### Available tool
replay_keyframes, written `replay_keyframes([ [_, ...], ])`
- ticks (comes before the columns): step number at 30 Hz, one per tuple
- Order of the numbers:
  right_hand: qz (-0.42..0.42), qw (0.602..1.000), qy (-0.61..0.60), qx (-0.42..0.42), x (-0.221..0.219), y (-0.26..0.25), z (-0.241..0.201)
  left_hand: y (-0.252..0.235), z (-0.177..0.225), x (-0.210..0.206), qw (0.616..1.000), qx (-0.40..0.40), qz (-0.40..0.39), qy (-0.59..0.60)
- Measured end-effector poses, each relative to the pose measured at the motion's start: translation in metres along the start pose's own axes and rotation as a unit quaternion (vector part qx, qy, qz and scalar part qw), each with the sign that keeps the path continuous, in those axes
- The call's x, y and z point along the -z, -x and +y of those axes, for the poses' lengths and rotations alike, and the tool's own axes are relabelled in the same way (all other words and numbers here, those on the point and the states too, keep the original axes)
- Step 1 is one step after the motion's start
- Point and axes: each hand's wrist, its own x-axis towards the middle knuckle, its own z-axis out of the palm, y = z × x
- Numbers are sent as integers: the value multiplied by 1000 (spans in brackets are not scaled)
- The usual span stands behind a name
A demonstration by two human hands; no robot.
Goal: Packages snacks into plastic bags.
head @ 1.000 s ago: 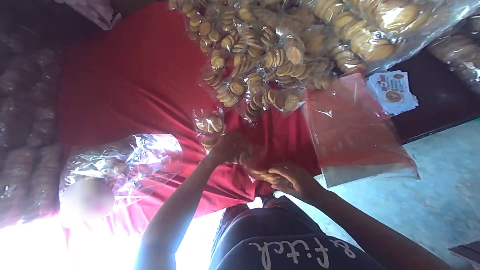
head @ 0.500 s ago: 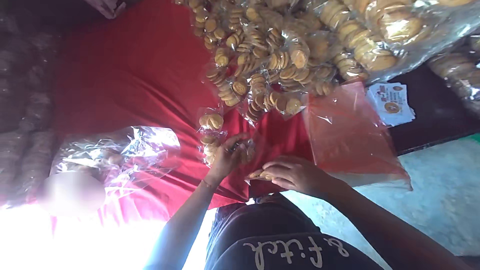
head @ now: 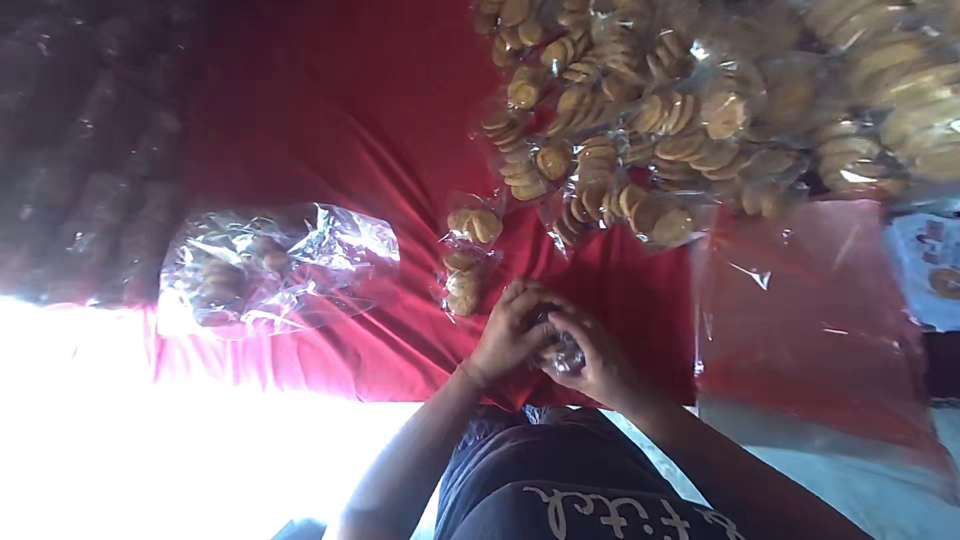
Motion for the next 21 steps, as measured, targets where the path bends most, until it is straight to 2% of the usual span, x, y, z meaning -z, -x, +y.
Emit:
replay_keyframes([
  [2, -6, 1000, 6, 5, 0, 0, 0, 17, 15, 23, 983, 1, 116, -145],
  [4, -23, 1000, -17, -5, -1, -1, 2, 24, 21, 58, 937, 112, 204, -261],
  [6, -49, 999, -14, 9, -1, -2, 3, 13, 11, 86, 903, 261, 183, -289],
  [8, -70, 997, -17, 36, -3, -1, 5, -1, -1, 93, 902, 321, 130, -258],
  [10, -90, 993, -57, 52, 2, -5, 9, -11, 2, 88, 935, 283, 90, -192],
  [13, -157, 978, -115, 69, 16, -14, 12, -19, 11, 69, 984, 148, -7, -99],
  [15, -131, 985, -65, 91, 16, -14, 15, -22, 5, 49, 990, 100, -88, -55],
  [17, -69, 993, 11, 100, 18, -14, 20, -26, -3, 36, 988, 84, -133, 6],
  [19, -18, 995, 55, 80, 18, -13, 23, -28, -10, 33, 984, 96, -137, 65],
  [21, -40, 998, 31, 38, 19, -14, 21, -26, -12, 32, 979, 112, -137, 103],
])
